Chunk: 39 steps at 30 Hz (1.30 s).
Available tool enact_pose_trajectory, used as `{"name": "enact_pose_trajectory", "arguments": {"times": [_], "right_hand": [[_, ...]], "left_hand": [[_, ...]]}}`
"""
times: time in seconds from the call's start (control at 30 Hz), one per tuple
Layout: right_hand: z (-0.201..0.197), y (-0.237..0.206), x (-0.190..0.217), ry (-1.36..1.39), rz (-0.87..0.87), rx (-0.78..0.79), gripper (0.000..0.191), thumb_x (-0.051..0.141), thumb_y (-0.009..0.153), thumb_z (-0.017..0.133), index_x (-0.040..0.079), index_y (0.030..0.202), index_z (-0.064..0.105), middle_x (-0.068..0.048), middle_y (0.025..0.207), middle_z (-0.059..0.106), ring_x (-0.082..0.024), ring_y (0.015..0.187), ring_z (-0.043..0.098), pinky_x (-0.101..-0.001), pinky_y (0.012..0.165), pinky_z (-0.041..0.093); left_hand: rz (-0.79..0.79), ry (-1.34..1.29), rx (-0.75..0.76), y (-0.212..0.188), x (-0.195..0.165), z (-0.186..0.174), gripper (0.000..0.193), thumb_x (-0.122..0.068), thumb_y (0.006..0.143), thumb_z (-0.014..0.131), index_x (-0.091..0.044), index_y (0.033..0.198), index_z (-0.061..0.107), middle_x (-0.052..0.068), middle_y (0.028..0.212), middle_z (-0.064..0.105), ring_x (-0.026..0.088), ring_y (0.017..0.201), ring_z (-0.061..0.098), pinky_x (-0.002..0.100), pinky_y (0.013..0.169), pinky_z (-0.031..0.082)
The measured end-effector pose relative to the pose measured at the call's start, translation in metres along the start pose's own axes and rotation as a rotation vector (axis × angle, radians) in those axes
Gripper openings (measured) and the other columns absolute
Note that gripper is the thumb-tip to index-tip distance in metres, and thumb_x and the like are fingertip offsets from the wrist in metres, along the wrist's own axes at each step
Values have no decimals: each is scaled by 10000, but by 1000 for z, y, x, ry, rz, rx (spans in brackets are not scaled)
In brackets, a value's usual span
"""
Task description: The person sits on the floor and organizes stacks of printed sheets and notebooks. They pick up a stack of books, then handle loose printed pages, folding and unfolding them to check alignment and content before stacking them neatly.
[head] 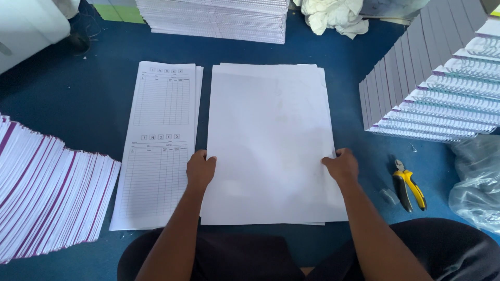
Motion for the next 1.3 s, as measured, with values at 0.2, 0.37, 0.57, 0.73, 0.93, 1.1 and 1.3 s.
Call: {"name": "enact_pose_trajectory", "arguments": {"times": [0.2,0.37,0.57,0.73,0.93,1.1,1.3], "right_hand": [[0,-7,22,-27,-174,-27,599,269,805,830,-44,1281,645,-241,1233,682,-362,1132,666,-421,972,528],[-2,-16,36,-117,-230,-38,652,299,831,789,-26,1361,593,-240,1352,583,-387,1232,586,-449,1013,498],[4,-8,37,-189,-178,23,723,409,841,784,-15,1386,568,-248,1375,553,-386,1260,557,-455,1041,484],[3,11,47,-215,-317,-31,782,434,804,821,-43,1372,574,-261,1406,543,-399,1312,498,-469,1067,447],[4,33,46,-136,-224,71,839,465,763,859,-66,1349,578,-276,1339,600,-384,1223,598,-444,1013,494],[16,46,36,-55,-57,199,840,418,714,881,-81,1334,613,-276,1263,691,-359,1135,708,-405,980,551],[10,57,61,-97,-306,20,865,432,719,903,-83,1329,572,-272,1357,535,-393,1197,590,-432,981,505]], "left_hand": [[15,8,-29,1,2,-2,289,-209,928,645,-47,1156,720,135,1040,750,300,984,708,416,911,531],[-7,-50,-3,0,7,2,368,-206,939,620,-63,1275,667,165,1114,737,314,1028,698,412,951,517],[-8,-71,-10,0,8,4,446,-138,927,599,-57,1366,600,184,1227,679,314,1086,644,412,959,492],[-313,-448,161,-11,17,16,444,-97,957,546,-58,1398,571,172,1174,670,263,997,623,422,895,529],[-311,-404,171,-17,8,11,450,-73,953,518,-41,1401,546,159,1206,649,237,1025,642,381,911,530],[-238,-419,143,-14,6,11,438,-53,934,528,-15,1367,582,165,1238,660,232,1050,639,372,923,519],[-263,-344,143,-18,5,9,442,-68,950,535,-36,1390,563,166,1213,661,248,1041,644,381,921,526]]}}
Point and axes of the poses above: each hand's wrist, its own y-axis towards the middle knuckle, its own z-axis out of the palm, x = y × z, the point moved 10 cm from there along y, towards the middle knuckle
